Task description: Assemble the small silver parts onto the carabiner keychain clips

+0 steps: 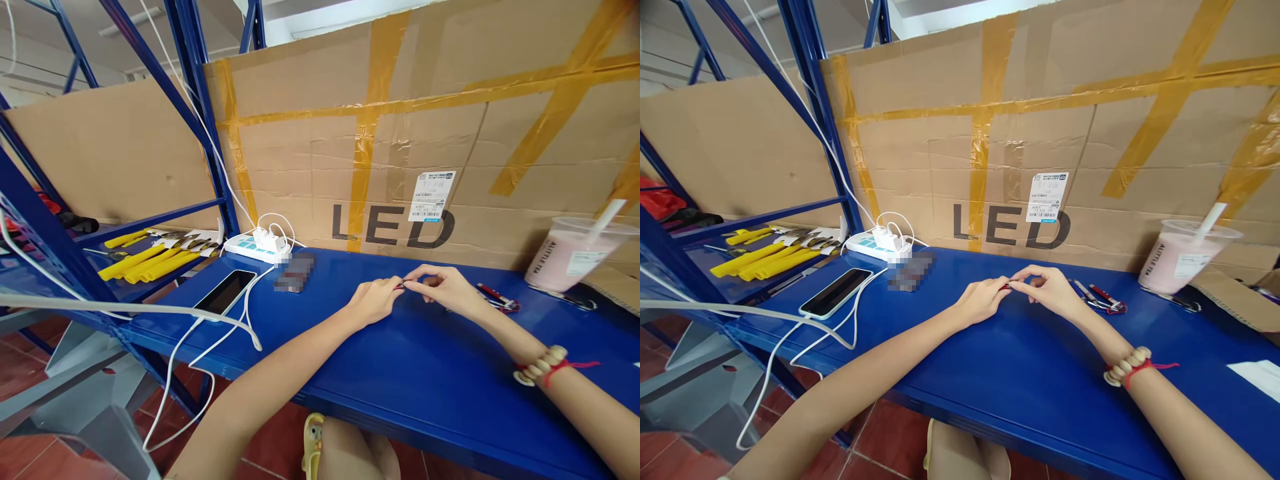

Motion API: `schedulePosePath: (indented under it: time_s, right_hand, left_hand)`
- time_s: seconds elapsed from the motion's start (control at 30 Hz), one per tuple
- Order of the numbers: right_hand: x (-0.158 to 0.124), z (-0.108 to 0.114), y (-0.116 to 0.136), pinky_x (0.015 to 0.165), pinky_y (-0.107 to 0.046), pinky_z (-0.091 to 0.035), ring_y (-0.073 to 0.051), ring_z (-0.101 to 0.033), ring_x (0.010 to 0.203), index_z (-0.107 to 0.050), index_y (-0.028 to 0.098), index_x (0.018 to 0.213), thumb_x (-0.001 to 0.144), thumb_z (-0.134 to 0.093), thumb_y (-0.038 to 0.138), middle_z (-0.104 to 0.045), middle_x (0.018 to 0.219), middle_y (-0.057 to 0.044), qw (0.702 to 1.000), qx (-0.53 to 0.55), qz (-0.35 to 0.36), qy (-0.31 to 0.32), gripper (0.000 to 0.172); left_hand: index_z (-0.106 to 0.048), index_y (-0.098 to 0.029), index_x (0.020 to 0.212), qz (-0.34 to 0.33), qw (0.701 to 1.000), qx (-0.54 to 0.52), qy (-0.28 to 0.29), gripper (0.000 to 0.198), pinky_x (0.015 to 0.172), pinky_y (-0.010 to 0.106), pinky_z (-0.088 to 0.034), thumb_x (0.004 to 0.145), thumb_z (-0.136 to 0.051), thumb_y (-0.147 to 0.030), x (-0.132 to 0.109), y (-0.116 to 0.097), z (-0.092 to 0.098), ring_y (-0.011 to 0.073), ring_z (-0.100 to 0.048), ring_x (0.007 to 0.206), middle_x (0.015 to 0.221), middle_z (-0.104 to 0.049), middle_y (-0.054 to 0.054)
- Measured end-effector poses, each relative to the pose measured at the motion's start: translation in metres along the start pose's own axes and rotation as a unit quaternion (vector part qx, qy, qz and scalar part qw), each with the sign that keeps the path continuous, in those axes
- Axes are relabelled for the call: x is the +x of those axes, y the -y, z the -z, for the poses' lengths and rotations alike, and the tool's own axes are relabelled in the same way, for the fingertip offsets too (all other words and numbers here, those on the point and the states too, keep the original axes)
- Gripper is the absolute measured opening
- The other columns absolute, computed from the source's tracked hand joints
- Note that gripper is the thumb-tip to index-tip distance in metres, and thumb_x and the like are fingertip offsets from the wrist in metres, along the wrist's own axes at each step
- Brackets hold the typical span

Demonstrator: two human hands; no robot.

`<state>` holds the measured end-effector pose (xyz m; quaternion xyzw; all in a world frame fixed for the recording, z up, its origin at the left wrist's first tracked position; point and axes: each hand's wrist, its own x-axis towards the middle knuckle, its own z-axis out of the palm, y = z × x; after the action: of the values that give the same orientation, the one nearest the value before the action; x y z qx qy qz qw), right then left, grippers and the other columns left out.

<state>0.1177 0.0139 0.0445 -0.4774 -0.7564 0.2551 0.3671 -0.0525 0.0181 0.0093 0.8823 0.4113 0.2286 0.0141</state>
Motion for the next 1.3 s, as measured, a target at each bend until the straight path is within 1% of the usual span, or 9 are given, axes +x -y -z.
schedulePosePath:
  time_s: [0.23,0.37,0.5,0.67,0.8,0.87,1.03,1.17,1.3]
  right_hand:
    - [0.001,0.003,-0.005,0.037,-0.023,-0.036,-0.011,-0.049,0.039,-0.066,0.015,0.073,0.058,-0.064,0.063,-0.055,0.049,-0.001,0.999,-0.012,0.040,0.002,0.050]
    - [0.004,0.004,-0.014,0.039,-0.024,-0.040,-0.010,-0.051,0.041,-0.067,0.015,0.078,0.061,-0.064,0.061,-0.063,0.068,-0.006,0.999,-0.016,0.045,0.003,0.049]
    - [0.005,0.004,-0.020,0.040,-0.024,-0.041,-0.008,-0.051,0.042,-0.068,0.016,0.075,0.062,-0.064,0.061,-0.063,0.083,-0.008,0.998,-0.011,0.059,0.002,0.047]
    - [0.006,0.006,-0.020,0.039,-0.024,-0.042,-0.008,-0.051,0.041,-0.070,0.016,0.073,0.061,-0.065,0.059,-0.061,0.083,-0.008,0.997,-0.003,0.070,0.015,0.045]
    - [0.006,0.007,-0.020,0.037,-0.024,-0.040,-0.008,-0.051,0.039,-0.071,0.015,0.072,0.060,-0.068,0.056,-0.061,0.080,-0.007,0.997,0.001,0.071,0.012,0.042]
    - [0.005,0.006,-0.020,0.038,-0.024,-0.041,-0.007,-0.051,0.039,-0.071,0.016,0.072,0.060,-0.068,0.056,-0.061,0.080,-0.007,0.997,0.001,0.078,0.004,0.042]
    - [0.005,0.003,-0.020,0.041,-0.025,-0.045,-0.007,-0.050,0.040,-0.073,0.018,0.072,0.063,-0.063,0.060,-0.061,0.077,-0.007,0.994,-0.008,0.109,-0.028,0.044]
    - [0.005,0.001,-0.021,0.041,-0.025,-0.045,-0.008,-0.051,0.041,-0.073,0.018,0.073,0.065,-0.065,0.056,-0.061,0.076,-0.005,0.991,-0.019,0.122,-0.051,0.040]
    - [0.006,0.002,-0.026,0.042,-0.025,-0.045,-0.007,-0.051,0.042,-0.072,0.017,0.073,0.066,-0.066,0.052,-0.059,0.076,-0.005,0.991,-0.025,0.122,-0.050,0.036]
  left_hand:
    - [-0.044,-0.022,0.107,0.008,1.000,0.005,0.004,0.025,0.065,0.028,-0.048,0.095,-0.024,-0.032,0.001,0.002,-0.002,0.0210,-0.065,0.086,0.097,-0.066,0.003]
    - [-0.044,-0.022,0.106,0.011,1.000,0.011,0.011,0.025,0.065,0.028,-0.048,0.095,-0.024,-0.032,0.001,0.002,-0.002,0.0211,-0.065,0.087,0.098,-0.066,0.003]
    - [-0.044,-0.023,0.106,0.010,1.000,0.012,0.021,0.025,0.064,0.028,-0.047,0.095,-0.024,-0.033,0.002,0.001,-0.002,0.0211,-0.065,0.086,0.098,-0.066,0.003]
    - [-0.045,-0.025,0.106,0.014,0.999,0.011,0.034,0.026,0.064,0.027,-0.046,0.095,-0.023,-0.034,0.002,0.001,-0.001,0.0202,-0.064,0.086,0.100,-0.066,0.001]
    - [-0.046,-0.026,0.106,0.008,1.000,0.002,0.022,0.027,0.062,0.025,-0.045,0.095,-0.022,-0.034,0.002,0.003,-0.001,0.0187,-0.064,0.086,0.102,-0.066,-0.001]
    - [-0.046,-0.026,0.105,-0.004,1.000,-0.006,0.011,0.027,0.064,0.026,-0.044,0.095,-0.023,-0.033,0.002,0.004,-0.001,0.0183,-0.063,0.085,0.102,-0.065,-0.001]
    - [-0.046,-0.022,0.099,-0.028,0.999,-0.029,-0.010,0.025,0.078,0.031,-0.040,0.096,-0.022,-0.029,0.003,0.005,-0.001,0.0172,-0.061,0.085,0.097,-0.065,0.001]
    - [-0.044,-0.021,0.096,-0.033,0.997,-0.063,0.003,0.024,0.076,0.031,-0.038,0.097,-0.021,-0.028,0.003,0.007,0.000,0.0168,-0.060,0.082,0.096,-0.064,0.001]
    - [-0.042,-0.020,0.096,-0.032,0.996,-0.084,0.010,0.019,0.077,0.031,-0.035,0.096,-0.024,-0.026,0.004,0.010,-0.002,0.0167,-0.059,0.083,0.100,-0.063,0.002]
